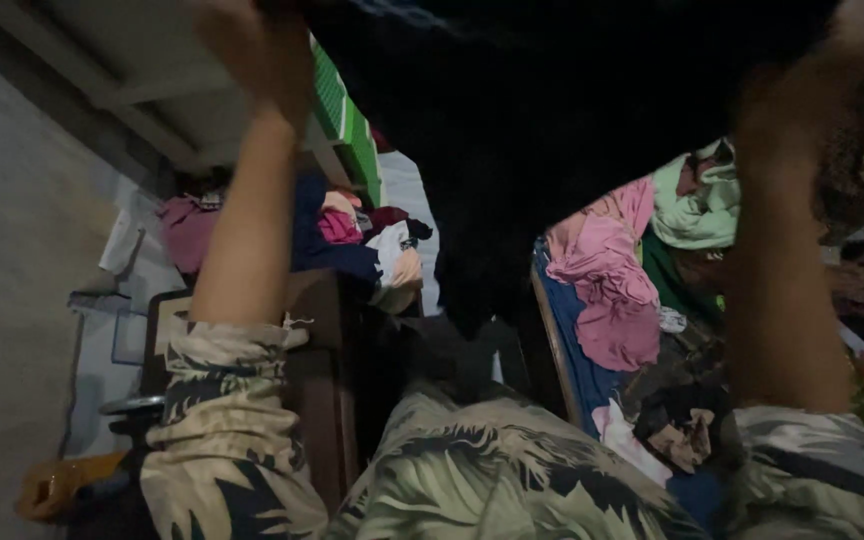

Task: The person folds a light blue shirt and a dark patterned sarong by hand on a bed covered with laundry. They smooth and fold each garment into a compact rectangle before placing them on the bed.

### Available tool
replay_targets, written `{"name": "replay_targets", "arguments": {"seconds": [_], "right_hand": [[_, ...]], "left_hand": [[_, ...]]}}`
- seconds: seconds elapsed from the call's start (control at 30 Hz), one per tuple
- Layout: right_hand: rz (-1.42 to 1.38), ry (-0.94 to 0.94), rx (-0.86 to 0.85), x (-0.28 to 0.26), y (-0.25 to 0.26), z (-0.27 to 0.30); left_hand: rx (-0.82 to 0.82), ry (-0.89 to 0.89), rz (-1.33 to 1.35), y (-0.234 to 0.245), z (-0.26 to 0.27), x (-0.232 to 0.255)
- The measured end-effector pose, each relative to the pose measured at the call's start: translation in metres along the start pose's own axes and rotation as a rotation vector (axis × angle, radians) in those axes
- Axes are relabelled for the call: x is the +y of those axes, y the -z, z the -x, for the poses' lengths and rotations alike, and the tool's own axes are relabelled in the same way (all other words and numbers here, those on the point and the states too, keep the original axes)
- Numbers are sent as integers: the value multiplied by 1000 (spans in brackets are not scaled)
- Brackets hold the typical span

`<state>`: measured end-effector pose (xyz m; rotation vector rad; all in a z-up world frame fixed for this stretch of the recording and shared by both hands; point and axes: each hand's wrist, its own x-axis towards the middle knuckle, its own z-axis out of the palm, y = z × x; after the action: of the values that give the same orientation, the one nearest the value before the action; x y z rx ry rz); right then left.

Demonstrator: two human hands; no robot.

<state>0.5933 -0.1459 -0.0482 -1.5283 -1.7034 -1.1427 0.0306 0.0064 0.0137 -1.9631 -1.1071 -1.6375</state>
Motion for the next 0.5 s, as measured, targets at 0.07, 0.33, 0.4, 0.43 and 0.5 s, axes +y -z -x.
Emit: {"name": "replay_targets", "arguments": {"seconds": [0.07,0.33,0.4,0.43,0.5], "right_hand": [[-230,-159,-169,5,-16,11],[-472,-94,-42,-39,42,-21],[-573,-100,68,-43,54,-24],[-525,-101,-19,-42,52,-19],[-478,-100,-107,-42,45,-7]], "left_hand": [[-31,-213,-315,-35,39,-25],[-194,230,18,1,-3,9],[-115,335,-6,-8,9,3],[-80,122,-81,-16,26,-1],[-42,-90,-153,-16,43,-14]]}}
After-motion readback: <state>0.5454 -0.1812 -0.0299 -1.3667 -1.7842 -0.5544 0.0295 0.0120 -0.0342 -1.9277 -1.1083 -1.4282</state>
